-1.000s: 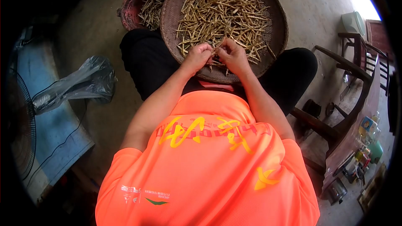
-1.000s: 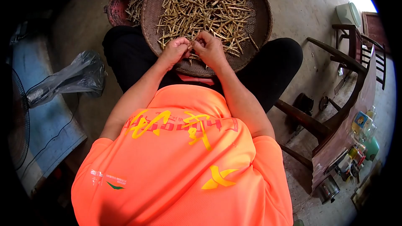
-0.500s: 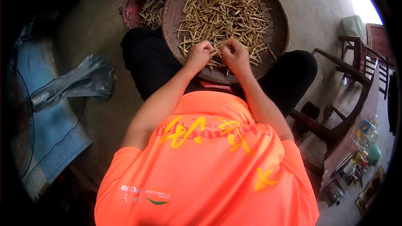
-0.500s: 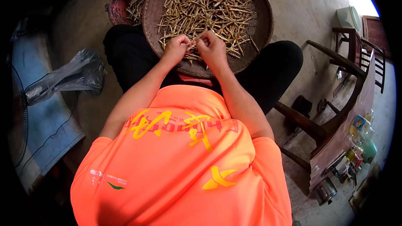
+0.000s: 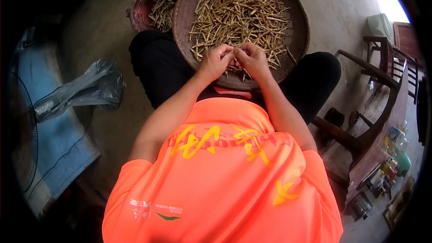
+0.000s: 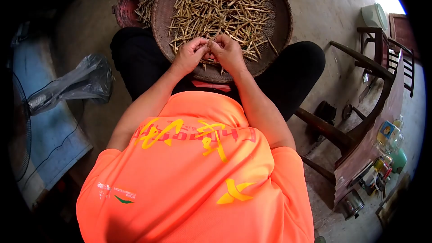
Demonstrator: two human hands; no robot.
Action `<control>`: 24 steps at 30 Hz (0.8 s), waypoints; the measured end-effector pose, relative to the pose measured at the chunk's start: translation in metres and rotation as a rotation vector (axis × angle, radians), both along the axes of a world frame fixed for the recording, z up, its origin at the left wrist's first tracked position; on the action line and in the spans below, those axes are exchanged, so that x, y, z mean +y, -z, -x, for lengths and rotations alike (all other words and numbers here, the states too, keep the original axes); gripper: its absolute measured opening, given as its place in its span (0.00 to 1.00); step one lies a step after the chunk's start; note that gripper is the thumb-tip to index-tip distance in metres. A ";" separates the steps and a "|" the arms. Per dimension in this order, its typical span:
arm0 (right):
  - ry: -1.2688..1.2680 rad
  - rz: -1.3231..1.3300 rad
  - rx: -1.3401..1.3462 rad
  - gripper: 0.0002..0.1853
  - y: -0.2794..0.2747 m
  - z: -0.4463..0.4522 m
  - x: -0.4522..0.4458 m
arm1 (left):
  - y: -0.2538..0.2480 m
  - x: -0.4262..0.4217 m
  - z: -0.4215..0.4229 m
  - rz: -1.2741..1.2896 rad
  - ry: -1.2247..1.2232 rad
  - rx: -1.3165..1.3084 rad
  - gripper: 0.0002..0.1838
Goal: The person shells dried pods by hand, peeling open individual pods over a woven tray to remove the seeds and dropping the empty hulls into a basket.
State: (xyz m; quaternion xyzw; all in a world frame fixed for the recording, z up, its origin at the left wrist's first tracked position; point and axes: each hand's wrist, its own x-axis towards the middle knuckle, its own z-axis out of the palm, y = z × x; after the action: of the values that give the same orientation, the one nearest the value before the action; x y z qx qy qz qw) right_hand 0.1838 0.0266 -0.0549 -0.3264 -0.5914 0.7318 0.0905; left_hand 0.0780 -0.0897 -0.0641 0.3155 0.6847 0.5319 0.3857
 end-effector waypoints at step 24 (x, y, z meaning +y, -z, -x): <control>-0.160 -0.071 -0.186 0.11 -0.003 0.001 -0.012 | 0.010 -0.002 -0.010 0.207 -0.072 -0.025 0.08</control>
State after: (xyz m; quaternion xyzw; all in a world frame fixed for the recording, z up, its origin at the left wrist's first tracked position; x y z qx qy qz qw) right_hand 0.1830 0.0146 -0.0523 -0.3413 -0.6471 0.6816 -0.0120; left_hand 0.0882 -0.0914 -0.0736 0.2425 0.7420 0.4757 0.4053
